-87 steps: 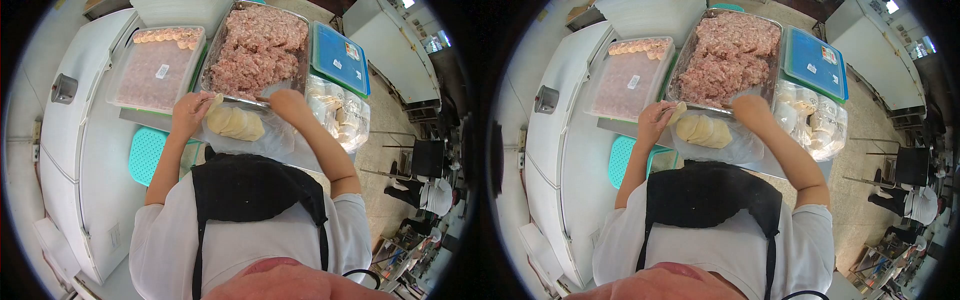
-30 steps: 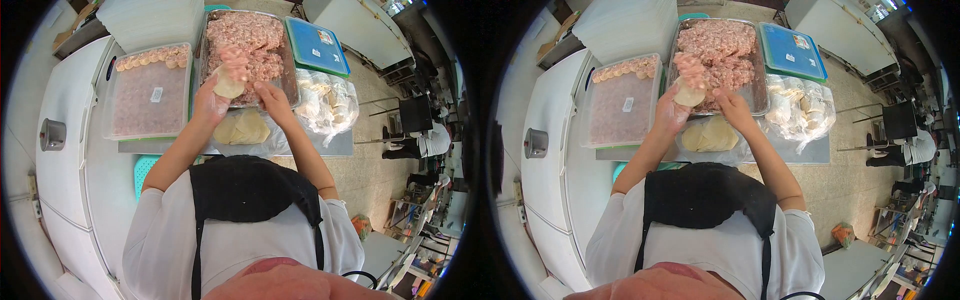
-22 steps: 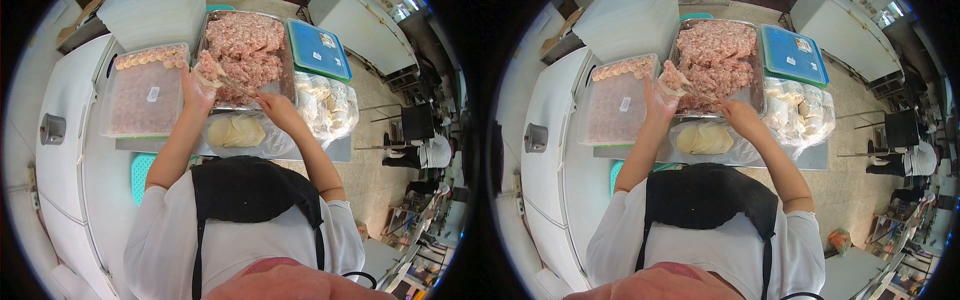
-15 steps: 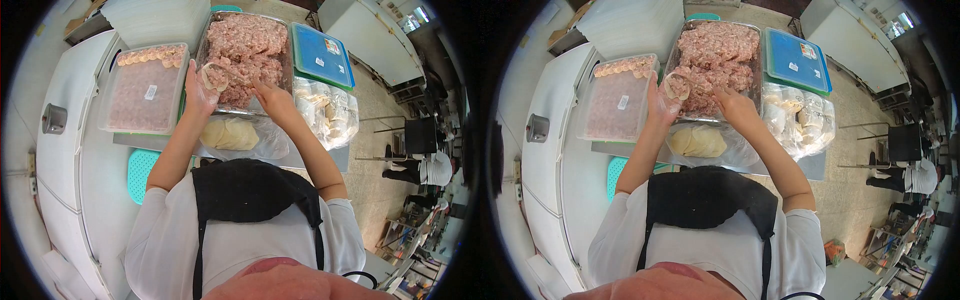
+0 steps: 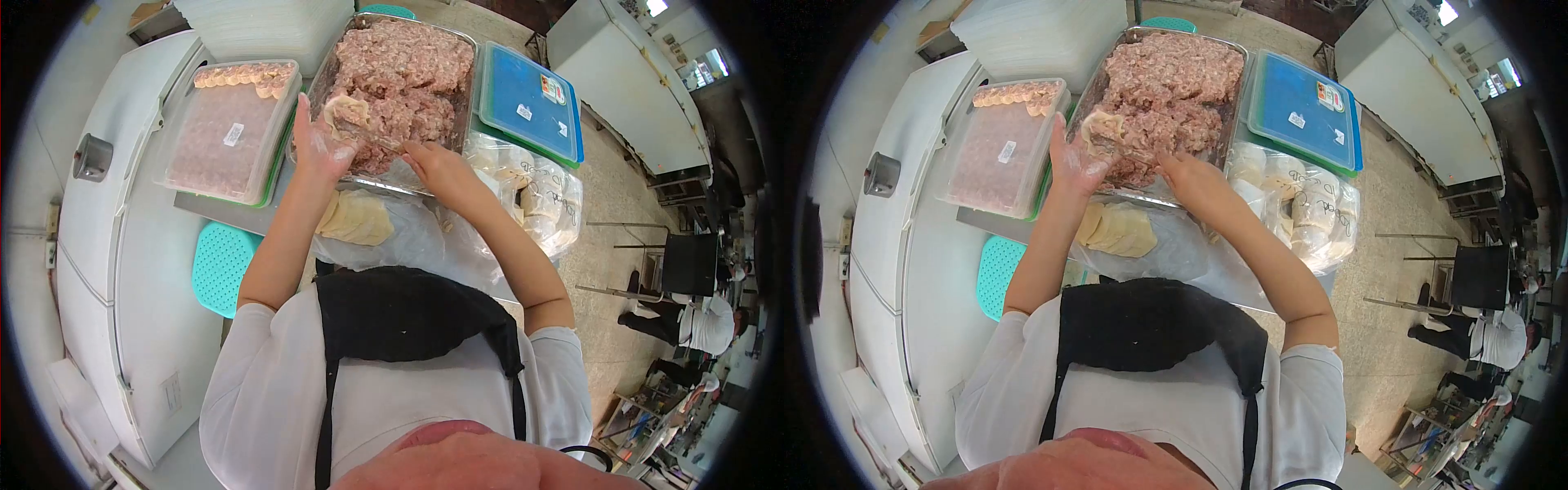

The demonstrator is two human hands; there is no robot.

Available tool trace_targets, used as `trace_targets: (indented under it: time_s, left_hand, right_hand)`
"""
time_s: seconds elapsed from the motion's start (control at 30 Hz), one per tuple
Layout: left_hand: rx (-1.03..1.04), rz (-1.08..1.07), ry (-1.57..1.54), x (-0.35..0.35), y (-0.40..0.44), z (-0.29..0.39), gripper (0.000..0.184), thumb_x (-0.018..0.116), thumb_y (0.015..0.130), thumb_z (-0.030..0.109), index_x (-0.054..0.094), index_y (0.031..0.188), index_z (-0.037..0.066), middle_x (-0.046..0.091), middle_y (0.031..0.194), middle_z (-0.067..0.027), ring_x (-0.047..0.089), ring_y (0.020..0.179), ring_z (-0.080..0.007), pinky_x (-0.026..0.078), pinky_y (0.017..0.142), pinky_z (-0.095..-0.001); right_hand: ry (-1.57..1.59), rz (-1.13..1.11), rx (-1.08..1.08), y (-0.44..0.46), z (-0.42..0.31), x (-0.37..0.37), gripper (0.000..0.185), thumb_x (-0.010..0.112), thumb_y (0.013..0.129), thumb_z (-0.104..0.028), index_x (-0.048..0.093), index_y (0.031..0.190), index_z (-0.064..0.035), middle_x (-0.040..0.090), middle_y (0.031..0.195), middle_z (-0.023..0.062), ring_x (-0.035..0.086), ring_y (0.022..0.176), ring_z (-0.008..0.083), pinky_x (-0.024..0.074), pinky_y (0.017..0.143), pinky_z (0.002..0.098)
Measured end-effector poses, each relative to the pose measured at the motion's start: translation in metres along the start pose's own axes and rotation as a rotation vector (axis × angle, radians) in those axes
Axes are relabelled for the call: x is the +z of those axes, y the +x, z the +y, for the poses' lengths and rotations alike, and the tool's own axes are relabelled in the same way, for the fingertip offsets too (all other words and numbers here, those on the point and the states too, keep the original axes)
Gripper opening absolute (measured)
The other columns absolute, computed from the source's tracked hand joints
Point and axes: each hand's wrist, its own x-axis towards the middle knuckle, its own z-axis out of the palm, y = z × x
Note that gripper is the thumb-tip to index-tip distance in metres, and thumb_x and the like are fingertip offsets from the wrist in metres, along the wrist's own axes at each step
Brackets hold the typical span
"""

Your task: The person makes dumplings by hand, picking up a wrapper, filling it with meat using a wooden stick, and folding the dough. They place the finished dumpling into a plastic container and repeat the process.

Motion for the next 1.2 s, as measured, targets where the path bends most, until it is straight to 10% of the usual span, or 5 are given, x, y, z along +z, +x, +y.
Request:
trace_targets:
  time_s: [0.17, 0.43, 0.7, 0.9, 1.2]
  left_hand:
    - [-0.001, 0.023, -0.018, -0.01, 0.015, -0.007, 0.07, 0.058, 0.088, 0.054, 0.048, 0.129, -0.001, 0.052, 0.128, -0.0187, 0.052, 0.118, -0.0342, 0.042, 0.101, -0.0482]
    - [0.091, -0.183, 0.043, 0.003, 0.009, -0.008, 0.053, 0.064, 0.089, 0.032, 0.047, 0.129, 0.003, 0.056, 0.122, -0.0158, 0.055, 0.113, -0.0306, 0.045, 0.1, -0.0471]
    - [0.733, -0.603, 1.573, 0.025, -0.013, 0.01, 0.059, 0.074, 0.073, 0.008, 0.053, 0.129, 0.011, 0.061, 0.116, -0.0067, 0.063, 0.097, -0.0224, 0.046, 0.097, -0.0369]
    - [0.34, -0.992, 1.69, 0.026, -0.007, 0.035, 0.037, 0.075, 0.072, 0.015, 0.067, 0.107, 0.007, 0.067, 0.109, -0.0104, 0.062, 0.099, -0.0236, 0.046, 0.091, -0.0362]
    - [0.306, -0.357, 1.715, -0.046, 0.035, 0.034, 0.056, 0.077, 0.074, 0.03, 0.061, 0.119, 0.0, 0.065, 0.114, -0.0174, 0.062, 0.104, -0.0264, 0.046, 0.092, -0.0353]
  right_hand:
    - [-0.276, -0.178, 0.107, -0.004, -0.024, -0.059, 0.026, 0.054, 0.094, -0.021, 0.059, 0.113, -0.0052, 0.062, 0.09, 0.0173, 0.062, 0.082, 0.0372, 0.0504, 0.068, 0.0449]
    - [0.355, 0.094, 0.027, -0.005, 0.026, -0.058, 0.032, 0.051, 0.097, -0.026, 0.063, 0.107, 0.0014, 0.066, 0.094, 0.0191, 0.064, 0.088, 0.0354, 0.05, 0.076, 0.0405]
    - [0.481, -0.281, 0.168, -0.01, 0.007, -0.081, 0.039, 0.05, 0.099, -0.032, 0.063, 0.112, 0.0022, 0.066, 0.09, 0.0132, 0.057, 0.08, 0.0184, 0.0467, 0.077, 0.0311]
    - [0.451, -0.202, 0.009, -0.008, 0.01, -0.049, 0.036, 0.058, 0.096, -0.028, 0.063, 0.117, 0.0002, 0.068, 0.103, 0.0186, 0.065, 0.093, 0.0227, 0.0486, 0.082, 0.0325]
    - [-0.086, 0.105, -0.038, 0.003, -0.009, -0.028, 0.026, 0.058, 0.092, -0.028, 0.064, 0.112, -0.0129, 0.065, 0.089, 0.0142, 0.064, 0.08, 0.0349, 0.0512, 0.066, 0.0444]
